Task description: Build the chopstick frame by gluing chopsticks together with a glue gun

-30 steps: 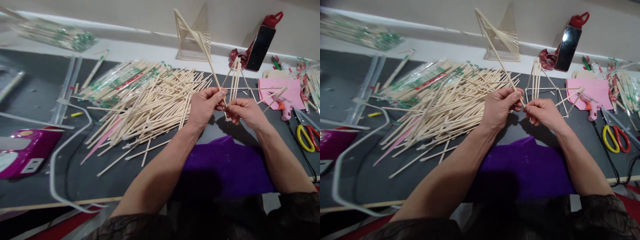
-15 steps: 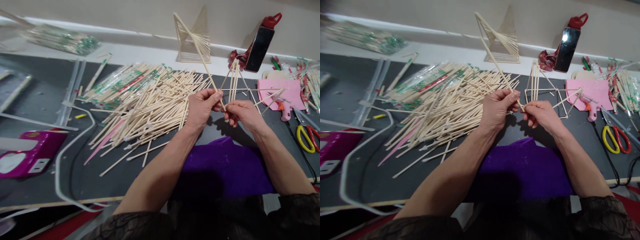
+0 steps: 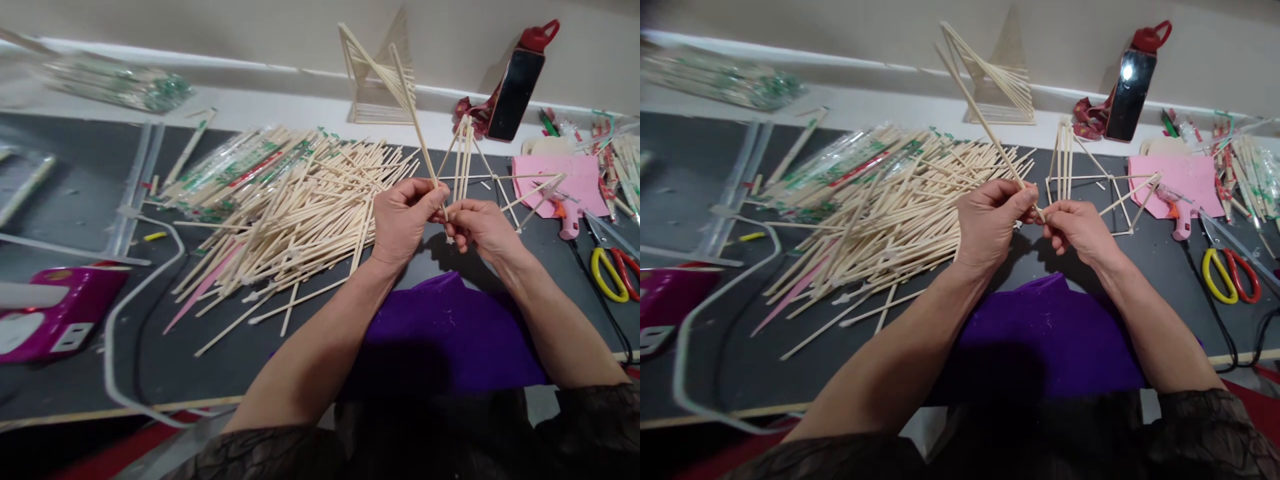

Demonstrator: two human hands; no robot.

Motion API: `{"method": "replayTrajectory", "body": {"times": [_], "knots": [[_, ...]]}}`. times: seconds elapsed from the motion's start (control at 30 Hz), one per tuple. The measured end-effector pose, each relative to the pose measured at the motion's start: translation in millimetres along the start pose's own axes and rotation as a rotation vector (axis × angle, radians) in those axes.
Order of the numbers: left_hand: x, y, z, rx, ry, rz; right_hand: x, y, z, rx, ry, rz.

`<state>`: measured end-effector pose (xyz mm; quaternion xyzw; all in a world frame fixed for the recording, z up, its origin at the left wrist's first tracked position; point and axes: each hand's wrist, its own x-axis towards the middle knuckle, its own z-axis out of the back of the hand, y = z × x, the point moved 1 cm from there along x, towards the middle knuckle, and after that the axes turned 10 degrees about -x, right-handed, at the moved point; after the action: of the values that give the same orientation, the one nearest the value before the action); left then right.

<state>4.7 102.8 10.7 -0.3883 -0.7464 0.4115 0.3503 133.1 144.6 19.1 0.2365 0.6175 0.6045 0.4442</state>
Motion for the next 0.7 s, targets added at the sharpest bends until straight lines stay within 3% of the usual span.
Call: {"method": "replayTrajectory", "body": {"times": [0.2, 0.33, 0.47, 0.7], "knots": [[6, -3, 3, -0.022, -0.067, 0.019, 1, 0, -1, 0.034, 0.002, -0.037], [11, 0, 7, -0.048, -0.107, 0.040, -3, 0, -4, -0.010, -0.023, 0.049], [8, 2, 5, -0.056, -0.094, 0.053, -5, -1, -6, -0.060, -0.060, 0.126], [2, 0, 0, -0.035, -0.076, 0.012, -3, -1, -7, -0.016, -0.054, 0.102]]}}
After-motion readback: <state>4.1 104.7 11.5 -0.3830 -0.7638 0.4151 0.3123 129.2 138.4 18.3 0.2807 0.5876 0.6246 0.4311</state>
